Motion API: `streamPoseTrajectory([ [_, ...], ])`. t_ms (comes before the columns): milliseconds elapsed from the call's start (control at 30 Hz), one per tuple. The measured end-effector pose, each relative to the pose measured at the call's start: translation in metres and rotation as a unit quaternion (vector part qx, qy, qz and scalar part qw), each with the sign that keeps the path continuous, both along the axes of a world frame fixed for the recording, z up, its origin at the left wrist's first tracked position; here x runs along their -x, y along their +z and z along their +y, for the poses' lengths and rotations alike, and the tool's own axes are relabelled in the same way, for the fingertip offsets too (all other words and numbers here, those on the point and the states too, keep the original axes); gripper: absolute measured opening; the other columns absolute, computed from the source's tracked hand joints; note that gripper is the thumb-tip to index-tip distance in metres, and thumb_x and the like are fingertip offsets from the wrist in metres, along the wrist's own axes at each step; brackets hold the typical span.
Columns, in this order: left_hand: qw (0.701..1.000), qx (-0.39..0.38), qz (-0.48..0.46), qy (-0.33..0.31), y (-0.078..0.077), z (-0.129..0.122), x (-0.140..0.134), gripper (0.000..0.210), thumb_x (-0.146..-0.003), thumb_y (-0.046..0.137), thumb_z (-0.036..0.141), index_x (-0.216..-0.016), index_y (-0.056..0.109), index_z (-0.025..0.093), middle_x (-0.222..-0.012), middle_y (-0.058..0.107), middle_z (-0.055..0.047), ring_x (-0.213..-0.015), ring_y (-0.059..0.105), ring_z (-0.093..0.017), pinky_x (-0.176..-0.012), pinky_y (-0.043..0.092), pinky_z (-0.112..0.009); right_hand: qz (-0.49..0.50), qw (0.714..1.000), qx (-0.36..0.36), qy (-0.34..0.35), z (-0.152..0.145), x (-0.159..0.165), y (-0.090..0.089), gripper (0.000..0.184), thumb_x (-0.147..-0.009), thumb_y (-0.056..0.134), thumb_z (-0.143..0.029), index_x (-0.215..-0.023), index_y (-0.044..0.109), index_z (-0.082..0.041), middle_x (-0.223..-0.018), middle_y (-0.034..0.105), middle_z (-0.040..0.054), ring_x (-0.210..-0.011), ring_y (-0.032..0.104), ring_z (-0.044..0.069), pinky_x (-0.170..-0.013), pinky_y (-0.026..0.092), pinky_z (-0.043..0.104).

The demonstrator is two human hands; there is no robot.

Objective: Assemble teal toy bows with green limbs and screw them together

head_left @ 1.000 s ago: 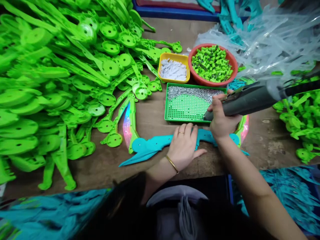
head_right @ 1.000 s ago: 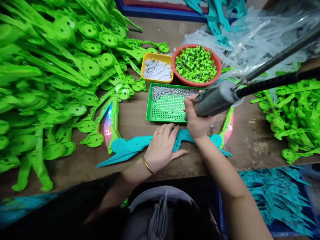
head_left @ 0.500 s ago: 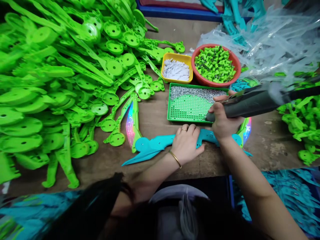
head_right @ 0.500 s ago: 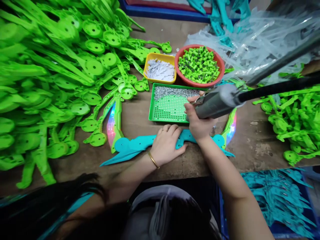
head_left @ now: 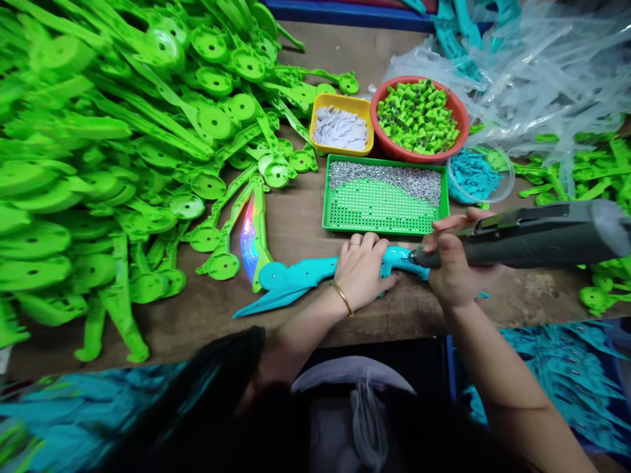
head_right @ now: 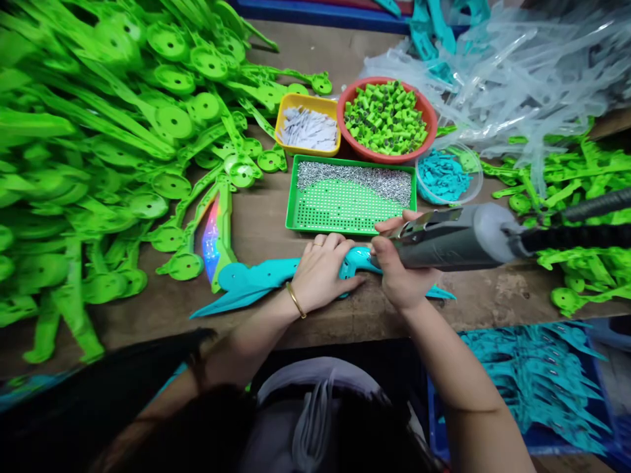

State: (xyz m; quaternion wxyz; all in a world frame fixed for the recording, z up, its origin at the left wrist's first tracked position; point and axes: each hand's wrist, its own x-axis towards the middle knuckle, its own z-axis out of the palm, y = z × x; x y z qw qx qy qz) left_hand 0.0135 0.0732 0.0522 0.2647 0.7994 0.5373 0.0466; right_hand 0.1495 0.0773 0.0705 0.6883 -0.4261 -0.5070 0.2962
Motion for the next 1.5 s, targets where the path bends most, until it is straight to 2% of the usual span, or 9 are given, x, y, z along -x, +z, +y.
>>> streamPoseTrajectory([
  [200,1.0,0.003,0.003,0.003,0.0,0.0,0.0,0.052,-0.077,0.068,0.049,-0.121,0.055,0.024,-0.116,0.055,-0.005,-0.108,0.048,-0.028,-0.087,0.042,-0.042,-0.003,1.0,0.019,0.016,0.002,-0.001,-0.014,0.033,-0.074,0.076,-0.029,-0.101,0.059,-0.028,-0.08,0.064,-0.0064,-0.054,0.057,0.007,-0.051,0.049,0.024],
  [333,1.0,0.008,0.009,0.003,-0.002,0.001,-0.002,0.051,-0.077,0.067,0.049,-0.121,0.055,0.024,-0.117,0.054,-0.005,-0.108,0.048,-0.028,-0.087,0.042,-0.042,0.003,0.999,-0.03,0.022,0.009,-0.002,0.0,0.032,-0.076,0.074,-0.027,-0.105,0.061,-0.03,-0.085,0.067,-0.0058,-0.052,0.057,0.006,-0.049,0.049,0.022],
  [467,1.0,0.003,0.026,-0.001,-0.003,0.002,-0.003,0.048,-0.078,0.065,0.048,-0.116,0.057,0.019,-0.115,0.055,-0.008,-0.108,0.048,-0.029,-0.088,0.043,-0.042,0.026,0.995,-0.078,-0.05,0.036,0.004,0.014,0.028,-0.078,0.072,-0.027,-0.104,0.061,-0.027,-0.083,0.067,-0.0054,-0.048,0.054,0.005,-0.045,0.047,0.021],
  [567,1.0,-0.008,0.023,-0.007,-0.004,0.001,-0.002,0.048,-0.079,0.064,0.048,-0.115,0.057,0.017,-0.116,0.055,-0.009,-0.108,0.048,-0.03,-0.088,0.043,-0.042,0.012,0.994,-0.047,-0.097,0.058,0.011,0.004,0.022,-0.077,0.072,-0.031,-0.094,0.06,-0.025,-0.079,0.065,-0.0049,-0.048,0.055,0.007,-0.048,0.051,0.024],
  [700,1.0,-0.019,0.016,-0.003,-0.005,0.001,-0.001,0.048,-0.078,0.065,0.048,-0.114,0.057,0.016,-0.116,0.055,-0.01,-0.108,0.048,-0.03,-0.089,0.043,-0.042,-0.058,0.993,0.007,-0.103,0.068,0.011,-0.018,0.026,-0.076,0.071,-0.045,-0.083,0.059,-0.023,-0.073,0.063,-0.0044,-0.05,0.055,0.01,-0.054,0.054,0.031],
  [967,1.0,-0.021,0.02,-0.001,-0.005,0.0,-0.002,0.047,-0.078,0.065,0.048,-0.109,0.058,0.014,-0.113,0.055,-0.011,-0.106,0.049,-0.03,-0.088,0.044,-0.042,-0.056,0.995,0.021,-0.081,0.062,0.009,-0.027,0.03,-0.074,0.072,-0.046,-0.089,0.059,-0.023,-0.07,0.063,-0.0055,-0.054,0.06,0.011,-0.056,0.055,0.03],
  [1133,1.0,-0.016,0.013,0.002,-0.005,0.0,-0.002,0.049,-0.078,0.065,0.048,-0.112,0.056,0.014,-0.114,0.055,-0.01,-0.106,0.048,-0.029,-0.091,0.043,-0.042,-0.051,0.995,0.004,-0.085,0.057,0.008,-0.007,0.034,-0.075,0.071,-0.046,-0.097,0.057,-0.024,-0.081,0.067,-0.004,-0.049,0.058,0.009,-0.05,0.052,0.027],
  [1300,1.0,-0.012,0.015,0.002,-0.005,0.0,-0.002,0.049,-0.078,0.066,0.049,-0.113,0.056,0.016,-0.117,0.055,-0.009,-0.108,0.048,-0.029,-0.089,0.043,-0.042,-0.036,0.996,-0.034,-0.07,0.027,0.0,0.018,0.03,-0.079,0.071,-0.04,-0.103,0.057,-0.028,-0.083,0.066,-0.0053,-0.046,0.054,0.007,-0.044,0.048,0.024],
  [1500,1.0,-0.016,0.002,0.0,-0.004,-0.001,0.0,0.051,-0.077,0.068,0.049,-0.118,0.056,0.021,-0.119,0.054,-0.007,-0.108,0.048,-0.028,-0.087,0.042,-0.041,-0.055,0.998,0.001,-0.025,-0.003,-0.002,0.008,0.032,-0.079,0.07,-0.039,-0.106,0.055,-0.031,-0.085,0.065,-0.0051,-0.051,0.056,0.007,-0.049,0.052,0.024],
])
